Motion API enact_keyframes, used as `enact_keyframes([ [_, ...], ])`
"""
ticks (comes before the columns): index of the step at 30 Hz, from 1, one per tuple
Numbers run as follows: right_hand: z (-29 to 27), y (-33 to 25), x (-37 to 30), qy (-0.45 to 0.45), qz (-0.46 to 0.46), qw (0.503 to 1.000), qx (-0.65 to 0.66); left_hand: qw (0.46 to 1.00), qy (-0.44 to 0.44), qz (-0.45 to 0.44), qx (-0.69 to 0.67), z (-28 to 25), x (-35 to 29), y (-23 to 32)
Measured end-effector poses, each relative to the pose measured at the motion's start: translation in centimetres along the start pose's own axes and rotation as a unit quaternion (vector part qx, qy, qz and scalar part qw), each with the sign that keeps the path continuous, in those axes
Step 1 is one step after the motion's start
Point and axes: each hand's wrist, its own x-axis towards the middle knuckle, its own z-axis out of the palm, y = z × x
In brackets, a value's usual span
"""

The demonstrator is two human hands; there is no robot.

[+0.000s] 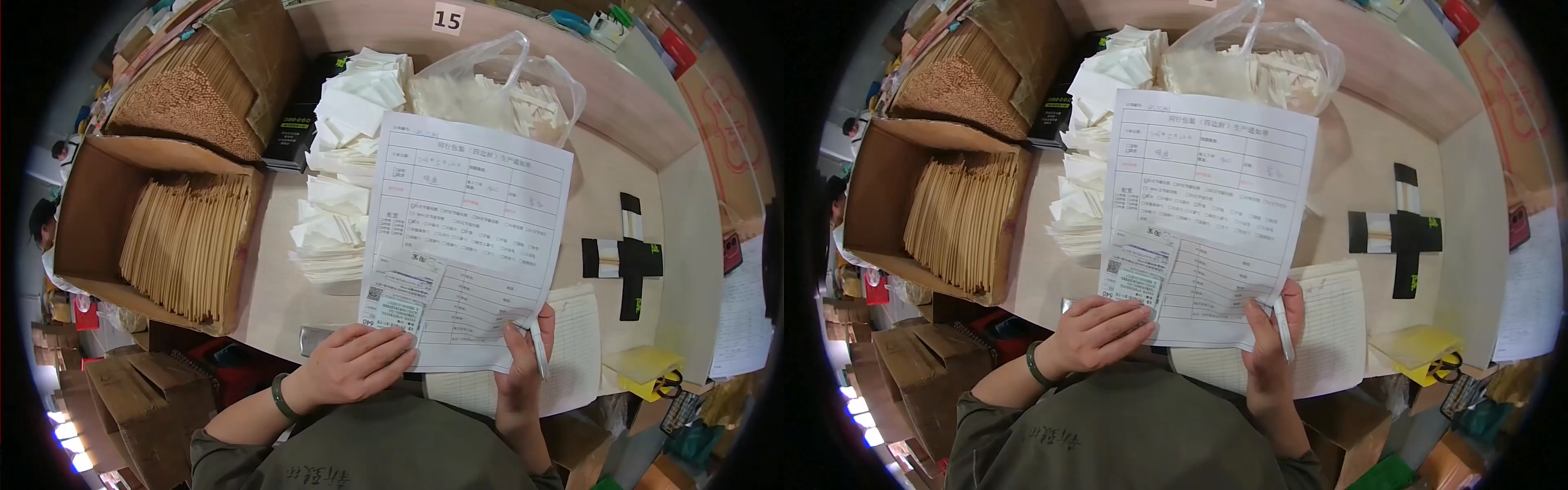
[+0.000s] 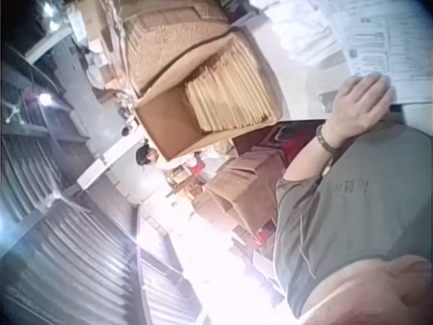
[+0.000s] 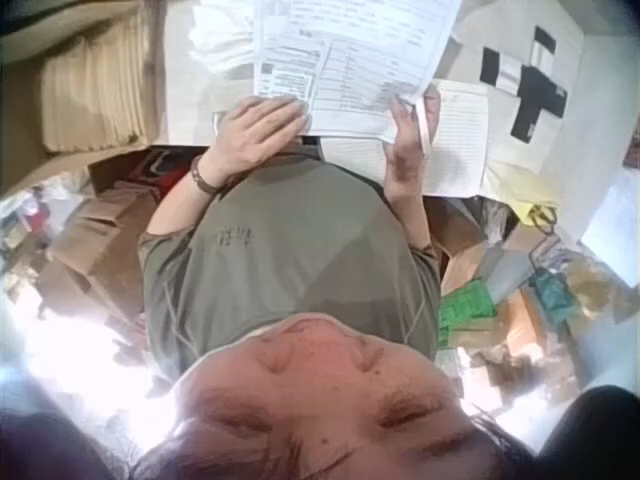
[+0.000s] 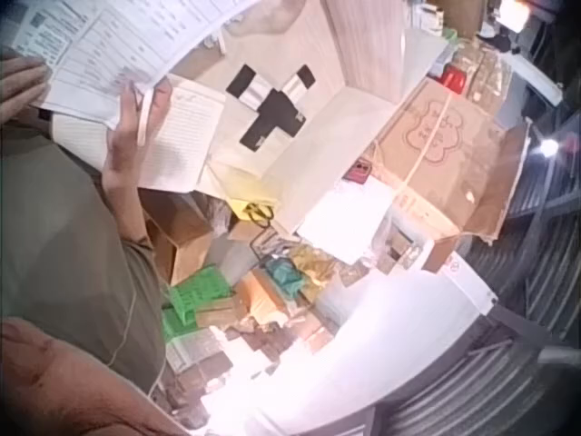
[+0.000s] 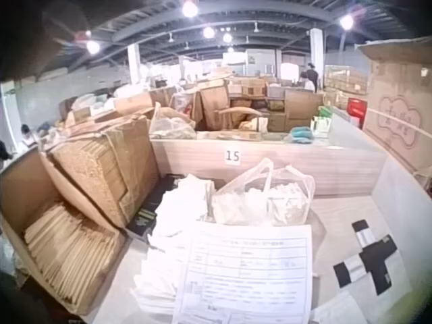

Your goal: The recorder is counting small white strips, placing them into black pouches, and documenting the progress in a notebook.

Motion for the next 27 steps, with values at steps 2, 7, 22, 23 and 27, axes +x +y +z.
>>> enact_keyframes([
  [2,0.1,0.1,0.1,-0.007,-0.012,1.000,0.011,1.000,0.002,-0.001,0.002,-0.1,0.0,0.0],
  [7,0.2,0.0,0.0,-0.007,-0.010,1.000,0.016,1.000,-0.001,-0.003,0.003,-0.2,-0.2,-0.1],
  [22,0.3,-0.7,-0.5,0.004,0.019,1.000,0.007,1.000,-0.006,-0.008,0.026,-1.2,-0.5,-0.5],
  [23,0.2,-0.5,-0.4,0.002,0.015,1.000,0.012,1.000,-0.006,-0.002,0.022,-1.2,-0.4,-0.5],
  [27,-0.8,0.3,0.1,-0.027,-0.014,0.999,0.025,1.000,0.004,0.006,0.013,-1.1,-0.1,-0.6],
])
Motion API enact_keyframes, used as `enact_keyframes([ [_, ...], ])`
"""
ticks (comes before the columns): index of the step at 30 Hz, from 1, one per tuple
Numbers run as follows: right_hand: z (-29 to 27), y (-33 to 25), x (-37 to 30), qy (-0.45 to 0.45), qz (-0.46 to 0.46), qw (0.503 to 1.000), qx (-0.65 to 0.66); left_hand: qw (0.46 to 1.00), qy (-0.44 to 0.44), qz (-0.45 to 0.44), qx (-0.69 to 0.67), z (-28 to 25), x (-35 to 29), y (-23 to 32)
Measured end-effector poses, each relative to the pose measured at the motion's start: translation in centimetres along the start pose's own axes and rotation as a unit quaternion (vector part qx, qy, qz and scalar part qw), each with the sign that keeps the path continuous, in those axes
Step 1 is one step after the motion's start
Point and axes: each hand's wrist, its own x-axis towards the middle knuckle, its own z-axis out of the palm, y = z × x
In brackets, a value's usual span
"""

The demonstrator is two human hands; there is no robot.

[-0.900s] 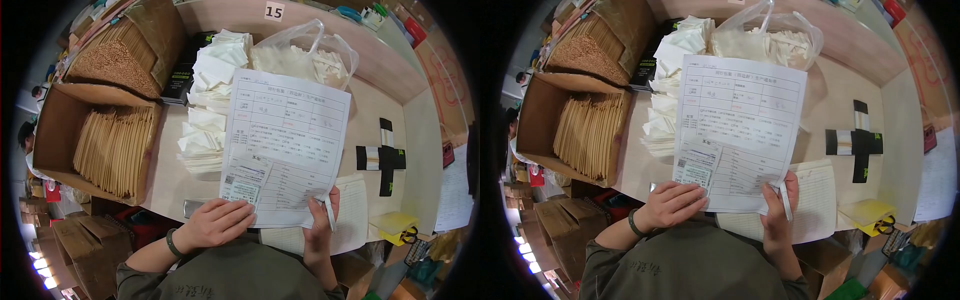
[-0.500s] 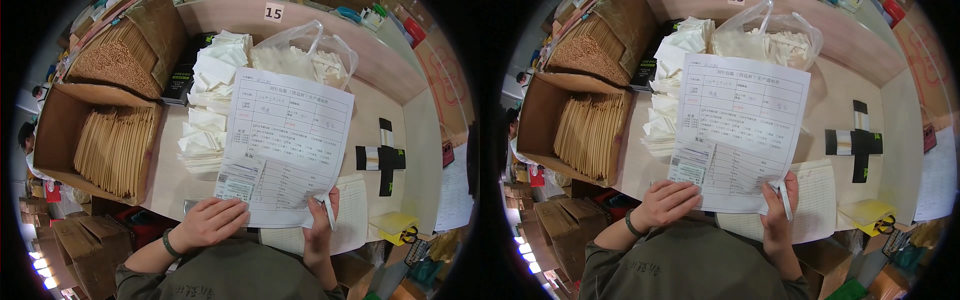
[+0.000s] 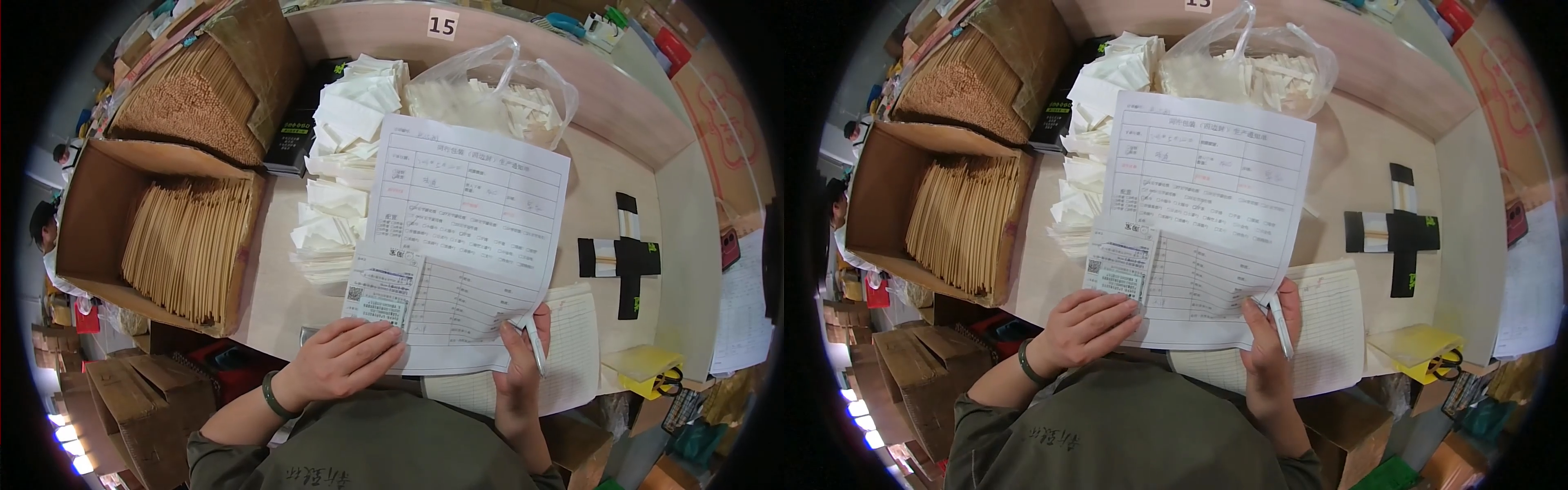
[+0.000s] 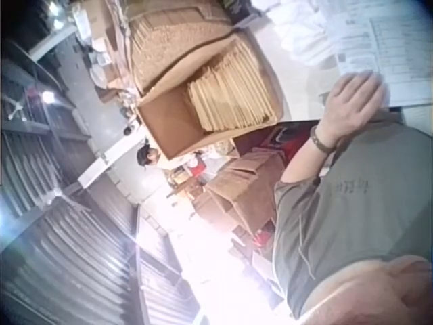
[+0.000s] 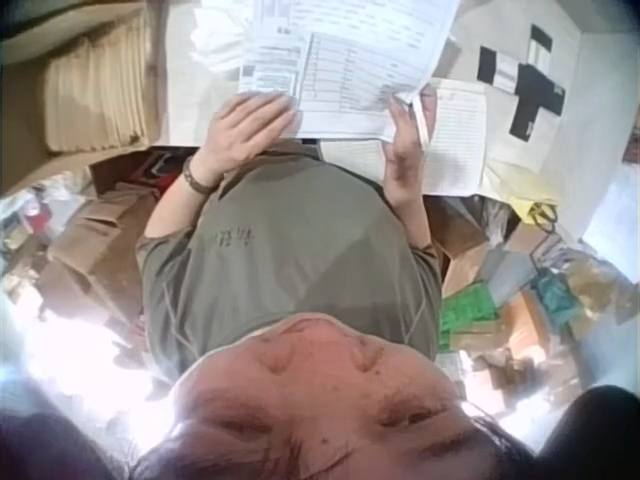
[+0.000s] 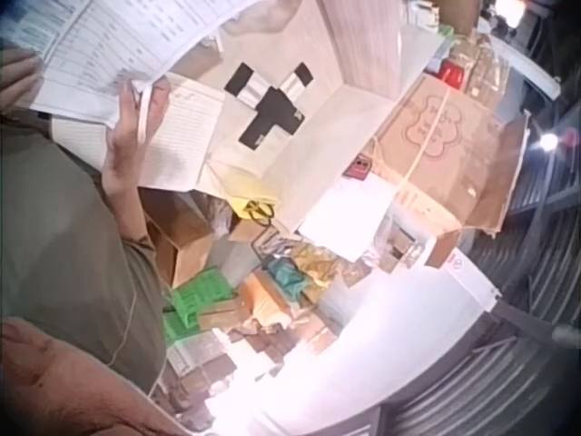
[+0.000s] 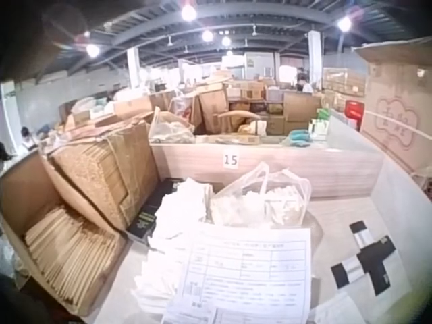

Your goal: The recorder is counting small white strips, placing them into black pouches, and documenting the progress in a notebook.

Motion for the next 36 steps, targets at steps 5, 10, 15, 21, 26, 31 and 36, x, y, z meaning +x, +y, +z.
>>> enact_keyframes([
  [5,-0.4,0.4,0.1,0.001,-0.008,1.000,0.010,1.000,-0.010,0.007,0.007,0.2,0.1,0.0],
  [10,-0.4,0.5,0.1,0.007,-0.004,1.000,0.009,1.000,-0.015,0.019,0.005,0.4,0.3,0.0],
  [15,-0.4,0.5,0.1,0.006,-0.005,1.000,0.015,1.000,-0.012,0.024,-0.001,0.7,0.4,0.0],
  [21,-0.1,0.3,0.0,0.013,0.001,1.000,0.000,1.000,-0.015,0.024,0.004,0.8,0.2,-0.1],
  [26,0.3,-0.2,-0.1,0.016,0.012,1.000,0.009,1.000,-0.020,0.019,0.001,0.8,0.3,0.0],
  [31,0.8,-0.7,-0.2,0.029,0.028,0.999,-0.005,1.000,-0.016,0.007,-0.003,0.8,0.2,0.2],
  [36,0.1,0.0,0.0,0.006,0.004,1.000,0.012,1.000,-0.013,0.004,-0.001,0.7,0.3,0.3],
])
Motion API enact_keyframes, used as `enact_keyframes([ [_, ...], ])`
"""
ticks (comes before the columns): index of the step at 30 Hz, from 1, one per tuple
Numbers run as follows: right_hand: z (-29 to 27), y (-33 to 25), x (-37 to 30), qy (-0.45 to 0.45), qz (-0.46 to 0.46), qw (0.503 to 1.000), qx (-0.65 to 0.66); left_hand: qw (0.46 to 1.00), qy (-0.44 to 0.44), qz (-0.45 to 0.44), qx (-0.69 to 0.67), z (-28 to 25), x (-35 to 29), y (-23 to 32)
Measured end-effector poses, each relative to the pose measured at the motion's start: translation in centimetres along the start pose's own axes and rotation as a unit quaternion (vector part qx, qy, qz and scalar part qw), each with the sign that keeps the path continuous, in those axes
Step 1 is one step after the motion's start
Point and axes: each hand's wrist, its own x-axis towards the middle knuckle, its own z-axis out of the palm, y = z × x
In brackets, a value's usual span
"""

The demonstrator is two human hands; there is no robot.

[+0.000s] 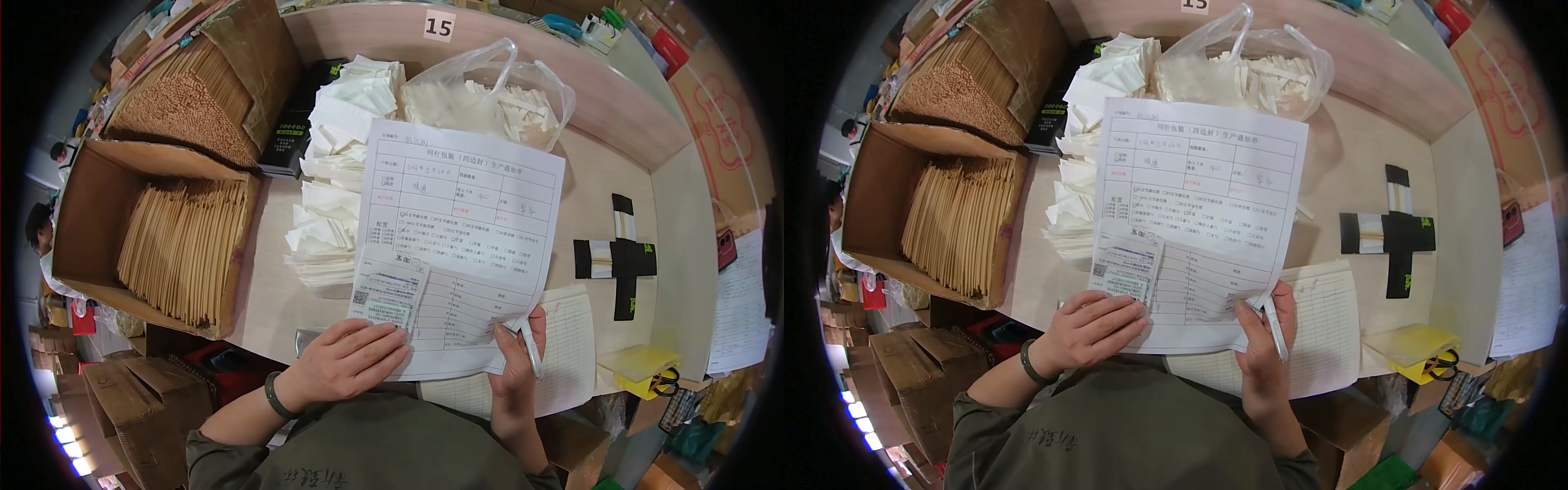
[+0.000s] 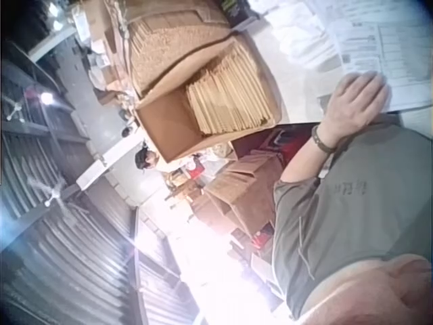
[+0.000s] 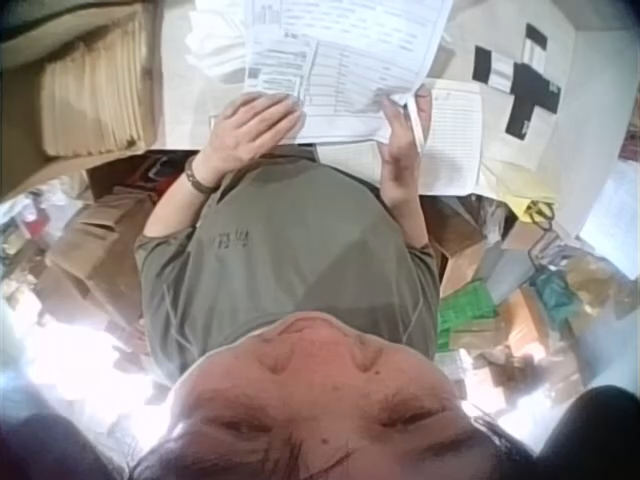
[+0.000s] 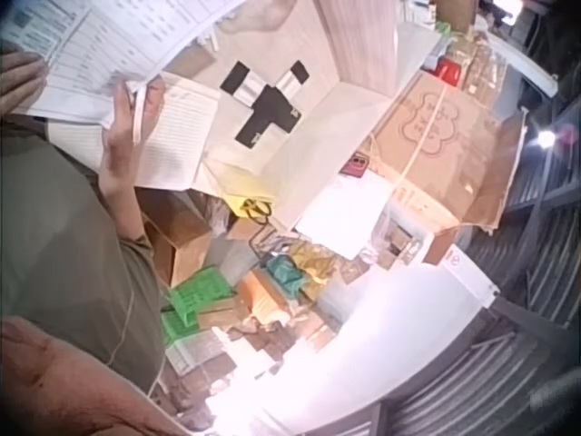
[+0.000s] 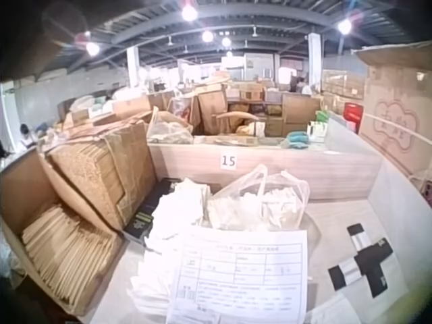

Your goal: The recorder is counting small white strips, placing them into black pouches, and documenting the progress in a notebook.

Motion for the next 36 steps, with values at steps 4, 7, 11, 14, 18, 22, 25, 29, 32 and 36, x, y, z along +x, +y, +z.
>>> enact_keyframes([
  [4,0.1,-0.2,-0.1,0.001,0.003,1.000,0.003,1.000,0.012,-0.015,0.013,-0.1,-0.2,0.1],
  [7,1.2,-1.1,-0.4,0.018,0.022,1.000,0.002,0.999,0.022,-0.041,0.021,-0.1,-0.8,-0.1],
  [11,0.6,-0.8,-0.4,0.019,0.030,0.999,-0.003,0.996,0.041,-0.081,0.019,-0.1,-1.1,-0.9],
  [14,-0.2,0.2,-0.1,-0.002,-0.002,1.000,0.015,0.995,0.046,-0.083,0.021,0.0,-1.1,-1.5],
  [18,-0.5,0.6,0.2,-0.011,-0.018,1.000,0.005,0.995,0.049,-0.078,0.033,-0.4,-0.9,-2.0],
  [22,-0.5,0.6,0.2,-0.016,-0.016,1.000,0.017,0.996,0.038,-0.066,0.047,-0.6,-0.7,-2.5],
  [25,-0.7,0.6,0.2,-0.019,-0.018,1.000,0.010,0.996,0.037,-0.054,0.056,-0.8,-0.6,-2.7],
  [29,-0.7,0.6,0.2,-0.024,-0.022,0.999,0.001,0.998,0.026,-0.019,0.060,-1.0,-0.4,-2.9],
  [32,-0.7,0.5,0.2,-0.025,-0.019,0.999,0.001,0.999,0.009,0.004,0.046,-1.3,-0.2,-2.9],
  [36,-0.8,0.7,0.2,-0.027,-0.025,0.999,0.006,0.999,0.017,0.031,0.032,-1.2,0.1,-3.1],
])
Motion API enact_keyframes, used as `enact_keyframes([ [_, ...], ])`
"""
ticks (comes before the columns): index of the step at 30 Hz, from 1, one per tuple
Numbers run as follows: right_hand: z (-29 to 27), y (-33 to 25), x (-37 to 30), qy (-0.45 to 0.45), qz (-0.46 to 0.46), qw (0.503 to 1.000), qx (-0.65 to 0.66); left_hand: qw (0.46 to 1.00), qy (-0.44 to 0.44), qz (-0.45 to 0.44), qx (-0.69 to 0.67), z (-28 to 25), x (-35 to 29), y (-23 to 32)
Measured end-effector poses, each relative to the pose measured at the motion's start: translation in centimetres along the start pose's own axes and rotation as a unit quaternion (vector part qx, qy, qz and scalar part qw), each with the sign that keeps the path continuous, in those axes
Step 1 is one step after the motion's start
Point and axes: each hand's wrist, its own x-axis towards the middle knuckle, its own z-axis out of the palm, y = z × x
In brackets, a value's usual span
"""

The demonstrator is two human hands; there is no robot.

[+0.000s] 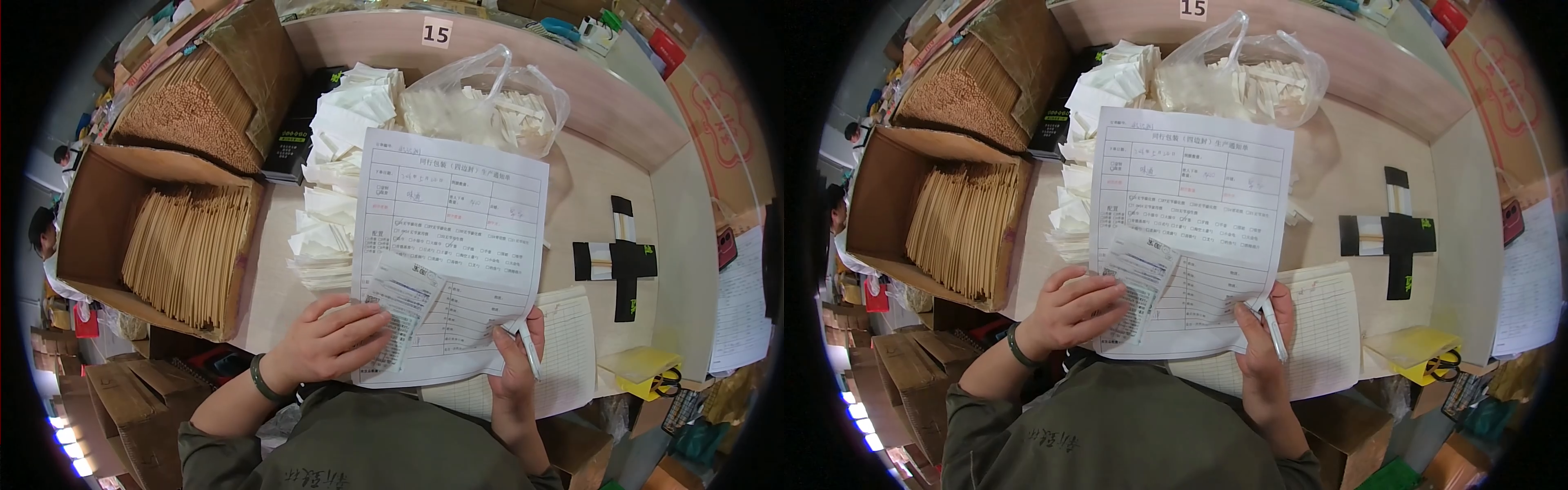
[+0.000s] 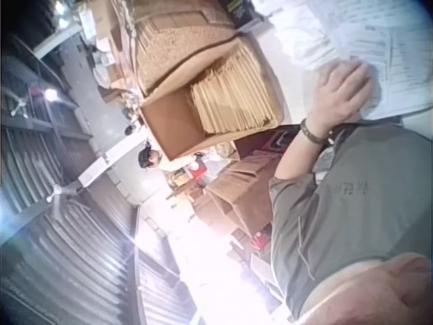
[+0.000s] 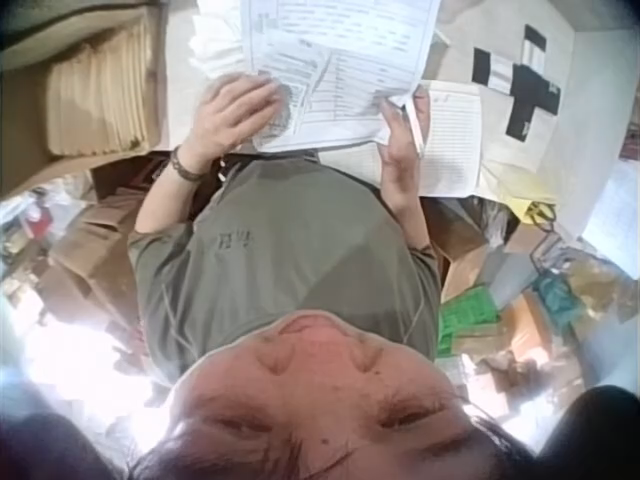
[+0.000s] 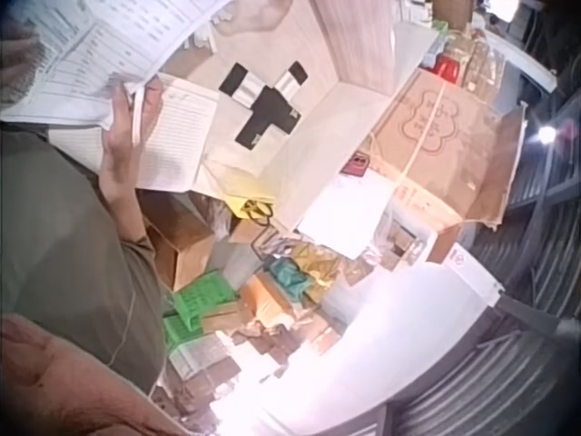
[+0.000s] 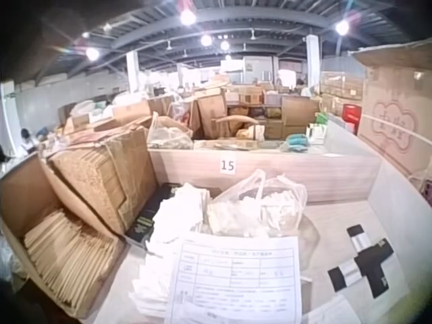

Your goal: The recorder is counting small white strips, placing them into black pouches, and documenting the progress in a notebook.

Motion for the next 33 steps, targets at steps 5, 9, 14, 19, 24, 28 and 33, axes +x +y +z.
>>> enact_keyframes([
  [5,-0.4,0.3,0.0,-0.017,-0.004,1.000,0.022,0.999,-0.006,0.035,0.014,-0.2,0.3,-0.2],
  [9,-0.2,0.1,0.0,-0.014,-0.002,1.000,0.023,0.999,-0.011,0.046,0.025,-0.4,0.5,-0.3],
  [14,0.0,0.0,0.0,-0.001,0.000,1.000,0.022,0.997,0.001,0.065,0.029,-0.6,0.9,-0.4],
  [19,-0.1,0.0,0.0,0.002,0.001,1.000,0.028,0.997,0.012,0.073,0.036,-0.5,1.1,-0.3],
  [24,0.0,0.0,0.0,0.002,0.002,0.999,0.032,0.996,0.014,0.076,0.034,-0.5,1.3,-0.2],
  [28,0.3,-0.1,-0.1,0.002,-0.016,0.999,0.036,0.997,0.010,0.074,0.028,-0.6,1.2,-0.1],
  [33,0.3,0.0,-0.1,0.002,-0.022,0.999,0.044,0.998,0.007,0.069,0.007,-0.6,1.4,-0.2],
])
